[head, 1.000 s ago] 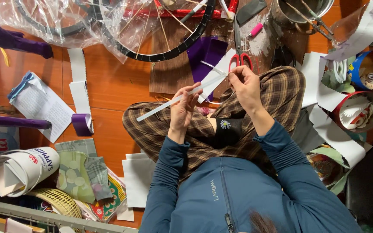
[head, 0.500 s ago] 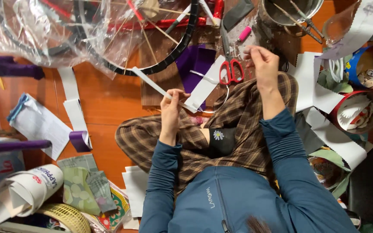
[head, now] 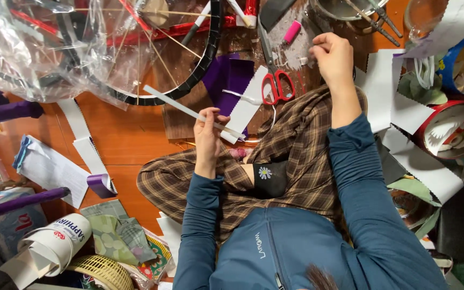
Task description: Applying black tape to the rim of a bicycle wheel and cutting materials with scissors
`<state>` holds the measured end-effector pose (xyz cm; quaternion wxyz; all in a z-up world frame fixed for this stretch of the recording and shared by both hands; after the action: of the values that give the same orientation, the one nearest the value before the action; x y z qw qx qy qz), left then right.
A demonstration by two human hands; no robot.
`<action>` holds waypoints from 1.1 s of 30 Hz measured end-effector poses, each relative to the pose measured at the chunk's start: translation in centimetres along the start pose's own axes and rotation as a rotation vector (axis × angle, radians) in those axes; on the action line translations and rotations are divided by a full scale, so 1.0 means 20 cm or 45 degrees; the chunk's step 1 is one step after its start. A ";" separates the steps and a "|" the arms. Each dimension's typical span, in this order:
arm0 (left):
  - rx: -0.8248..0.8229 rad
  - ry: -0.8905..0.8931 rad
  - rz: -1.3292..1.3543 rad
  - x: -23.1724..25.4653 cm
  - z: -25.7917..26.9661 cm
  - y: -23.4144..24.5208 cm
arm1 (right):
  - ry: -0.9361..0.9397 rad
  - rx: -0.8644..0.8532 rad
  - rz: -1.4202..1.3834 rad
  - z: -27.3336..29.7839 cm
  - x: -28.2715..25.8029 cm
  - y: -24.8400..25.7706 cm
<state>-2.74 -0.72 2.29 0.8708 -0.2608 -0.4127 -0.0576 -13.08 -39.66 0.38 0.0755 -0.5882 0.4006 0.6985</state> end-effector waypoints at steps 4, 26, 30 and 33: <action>0.058 0.012 0.082 0.02 0.02 0.04 | 0.170 -0.010 0.219 0.00 0.03 -0.03; 0.066 -0.163 0.282 0.20 0.11 0.16 | -0.098 -0.363 -0.357 -0.15 -0.09 -0.42; 0.169 -0.217 0.233 0.26 0.20 0.15 | -0.174 -0.596 -0.787 0.12 -0.25 -0.46; 0.352 -0.268 0.216 0.24 0.27 0.20 | -0.310 -0.563 -1.208 0.33 -0.24 -0.58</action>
<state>-2.04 5.98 7.14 0.8522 -0.1771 -0.4820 0.1007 -10.10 -25.93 -0.98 0.3030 -0.6213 -0.0777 0.7184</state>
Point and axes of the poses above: each hand's wrist, its own z-axis away from the middle knuckle, its own y-axis out of the back of the hand, x = y × z, the point moved 7 cm from there along -z, towards the middle knuckle, and after that the axes turned 9 degrees about y, right-handed, at the moved point
